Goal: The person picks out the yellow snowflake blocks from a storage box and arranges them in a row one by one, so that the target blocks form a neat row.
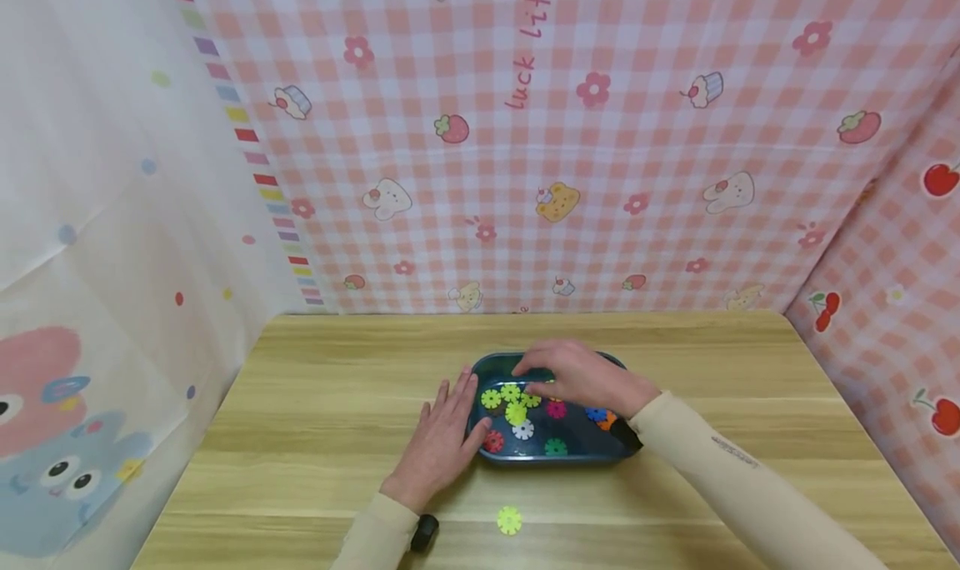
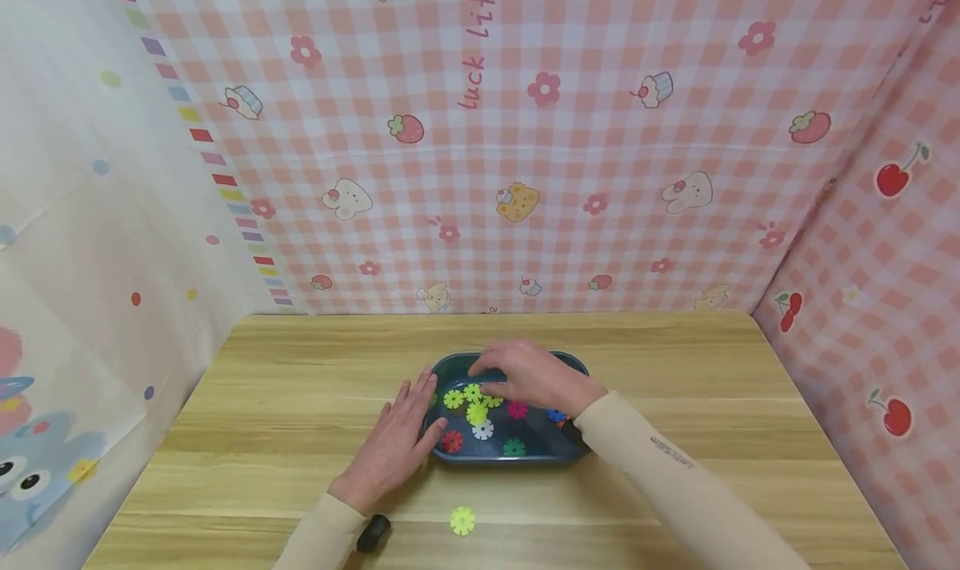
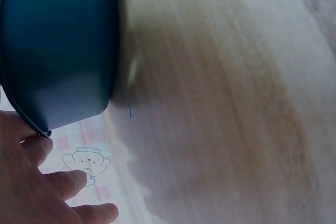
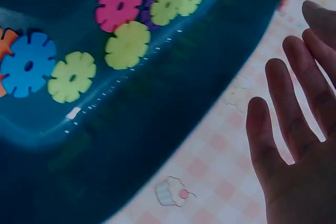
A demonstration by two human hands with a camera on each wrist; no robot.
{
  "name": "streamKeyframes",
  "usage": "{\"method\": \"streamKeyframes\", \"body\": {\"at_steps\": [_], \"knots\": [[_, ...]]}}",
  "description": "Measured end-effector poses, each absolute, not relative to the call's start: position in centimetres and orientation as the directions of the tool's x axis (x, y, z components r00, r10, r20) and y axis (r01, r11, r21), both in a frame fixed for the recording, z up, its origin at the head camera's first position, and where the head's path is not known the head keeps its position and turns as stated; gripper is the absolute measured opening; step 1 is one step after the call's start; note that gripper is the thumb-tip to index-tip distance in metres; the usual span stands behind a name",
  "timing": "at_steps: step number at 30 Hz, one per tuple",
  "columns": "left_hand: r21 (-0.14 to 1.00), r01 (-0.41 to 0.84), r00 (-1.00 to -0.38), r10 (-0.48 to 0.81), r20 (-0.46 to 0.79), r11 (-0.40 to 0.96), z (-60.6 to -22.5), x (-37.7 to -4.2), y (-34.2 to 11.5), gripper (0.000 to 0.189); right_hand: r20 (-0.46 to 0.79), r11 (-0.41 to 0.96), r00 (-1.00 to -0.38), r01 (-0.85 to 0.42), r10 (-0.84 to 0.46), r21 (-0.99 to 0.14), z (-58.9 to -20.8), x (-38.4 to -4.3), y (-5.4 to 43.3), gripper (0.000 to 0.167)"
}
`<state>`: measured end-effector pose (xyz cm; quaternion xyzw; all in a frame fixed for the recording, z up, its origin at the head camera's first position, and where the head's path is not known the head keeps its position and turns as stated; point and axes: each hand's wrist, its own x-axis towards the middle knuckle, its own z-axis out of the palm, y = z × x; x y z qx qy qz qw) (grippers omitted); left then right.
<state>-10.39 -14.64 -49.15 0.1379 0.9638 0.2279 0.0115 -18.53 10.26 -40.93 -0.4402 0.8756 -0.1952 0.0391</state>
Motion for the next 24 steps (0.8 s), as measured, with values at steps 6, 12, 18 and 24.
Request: {"method": "streamKeyframes", "body": {"at_steps": [6,12,18,24], "knots": [[0.443,0.254,-0.962,0.271,0.026,0.860,-49.2,-10.4,-14.6,0.070,0.021,0.507,-0.587,-0.716,-0.809,-0.480,-43.1,-20.0,9.8,0.028],[0.447,0.258,-0.962,0.273,0.031,0.857,-49.2,-10.4,-14.6,0.069,-0.070,0.527,-0.585,-0.665,-0.808,-0.530,-44.7,-20.5,9.2,0.031],[0.450,0.256,-0.962,0.271,0.031,0.856,-49.2,-10.4,-14.7,0.069,-0.095,0.525,-0.568,-0.666,-0.817,-0.530,-45.9,-20.9,8.9,0.033],[0.453,0.253,-0.963,0.266,0.035,0.855,-49.2,-10.4,-14.6,0.069,-0.090,0.518,-0.553,-0.696,-0.828,-0.497,-46.7,-21.3,8.7,0.034]]}}
